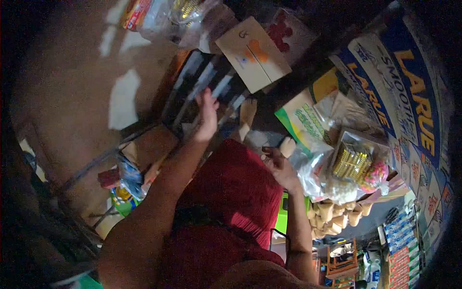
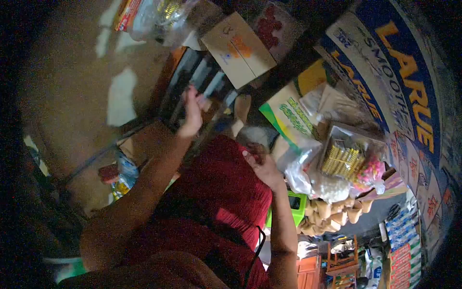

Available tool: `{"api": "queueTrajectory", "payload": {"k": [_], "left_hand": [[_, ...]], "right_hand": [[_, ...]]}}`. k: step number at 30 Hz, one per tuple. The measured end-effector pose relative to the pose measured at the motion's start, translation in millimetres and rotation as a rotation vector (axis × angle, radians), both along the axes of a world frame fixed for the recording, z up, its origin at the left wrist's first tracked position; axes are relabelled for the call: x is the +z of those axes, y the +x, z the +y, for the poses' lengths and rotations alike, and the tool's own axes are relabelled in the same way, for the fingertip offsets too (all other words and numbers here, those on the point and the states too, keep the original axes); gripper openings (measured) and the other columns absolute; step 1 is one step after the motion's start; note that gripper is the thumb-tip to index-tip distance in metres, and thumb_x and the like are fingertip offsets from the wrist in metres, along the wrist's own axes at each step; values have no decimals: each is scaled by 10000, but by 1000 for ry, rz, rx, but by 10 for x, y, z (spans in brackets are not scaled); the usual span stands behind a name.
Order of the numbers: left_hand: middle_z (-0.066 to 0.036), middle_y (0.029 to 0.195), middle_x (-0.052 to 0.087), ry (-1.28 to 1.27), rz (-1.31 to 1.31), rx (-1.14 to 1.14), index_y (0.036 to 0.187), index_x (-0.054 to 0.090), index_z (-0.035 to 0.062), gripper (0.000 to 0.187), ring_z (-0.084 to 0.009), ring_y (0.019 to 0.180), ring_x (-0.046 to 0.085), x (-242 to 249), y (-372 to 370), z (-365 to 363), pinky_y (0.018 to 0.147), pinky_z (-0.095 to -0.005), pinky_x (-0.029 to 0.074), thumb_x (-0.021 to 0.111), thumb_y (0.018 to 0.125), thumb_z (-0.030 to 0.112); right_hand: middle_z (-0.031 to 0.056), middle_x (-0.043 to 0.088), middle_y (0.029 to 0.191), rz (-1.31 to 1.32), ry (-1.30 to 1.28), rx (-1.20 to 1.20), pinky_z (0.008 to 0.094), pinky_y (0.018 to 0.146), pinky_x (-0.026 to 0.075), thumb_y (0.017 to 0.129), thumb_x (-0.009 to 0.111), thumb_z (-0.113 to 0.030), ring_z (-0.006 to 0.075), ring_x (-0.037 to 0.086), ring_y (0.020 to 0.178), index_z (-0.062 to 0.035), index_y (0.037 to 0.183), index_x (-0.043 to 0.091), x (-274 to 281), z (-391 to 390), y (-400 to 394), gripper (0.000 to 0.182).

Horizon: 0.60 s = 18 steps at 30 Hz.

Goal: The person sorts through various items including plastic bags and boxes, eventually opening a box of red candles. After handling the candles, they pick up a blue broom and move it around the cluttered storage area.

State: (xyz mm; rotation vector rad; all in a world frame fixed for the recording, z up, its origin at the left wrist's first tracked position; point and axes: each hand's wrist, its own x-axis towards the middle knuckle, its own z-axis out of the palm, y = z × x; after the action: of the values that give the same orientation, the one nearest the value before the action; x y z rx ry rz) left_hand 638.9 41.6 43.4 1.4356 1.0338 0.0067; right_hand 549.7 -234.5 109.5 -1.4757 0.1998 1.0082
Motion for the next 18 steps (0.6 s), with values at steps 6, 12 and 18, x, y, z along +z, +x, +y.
{"api": "queueTrajectory", "payload": {"k": [6, 12, 18], "left_hand": [[-118, 1246, 391, -244, -183, 167, 1315, 289, 86, 739, -278, 1110, 424, -138, 1318, 1426, 994, -484, 298, 422, 829, 626], [-121, 1262, 370, -80, -281, 50, 1337, 274, 87, 832, -298, 1079, 447, 678, 1978, 1446, 903, -501, 374, 455, 774, 672], [-142, 1334, 377, 365, -342, 2, 1335, 326, 86, 777, -331, 1132, 456, 631, 2580, 2300, 852, -522, 413, 488, 788, 614]], "right_hand": [[156, 608, 1040, -92, 77, -82, 335, 831, 458, 877, 559, -347, 250, 601, 944, -37, 1167, 508, -2, 566, 588, 428], [156, 610, 1019, -222, 108, -164, 318, 785, 472, 870, 583, -289, 212, 605, 925, -12, 1160, 493, 81, 807, 1351, 411], [185, 574, 1093, -441, 84, -189, 342, 876, 429, 816, 626, -406, 242, 570, 1002, 4, 1213, 445, 122, 1132, 2027, 599]]}}
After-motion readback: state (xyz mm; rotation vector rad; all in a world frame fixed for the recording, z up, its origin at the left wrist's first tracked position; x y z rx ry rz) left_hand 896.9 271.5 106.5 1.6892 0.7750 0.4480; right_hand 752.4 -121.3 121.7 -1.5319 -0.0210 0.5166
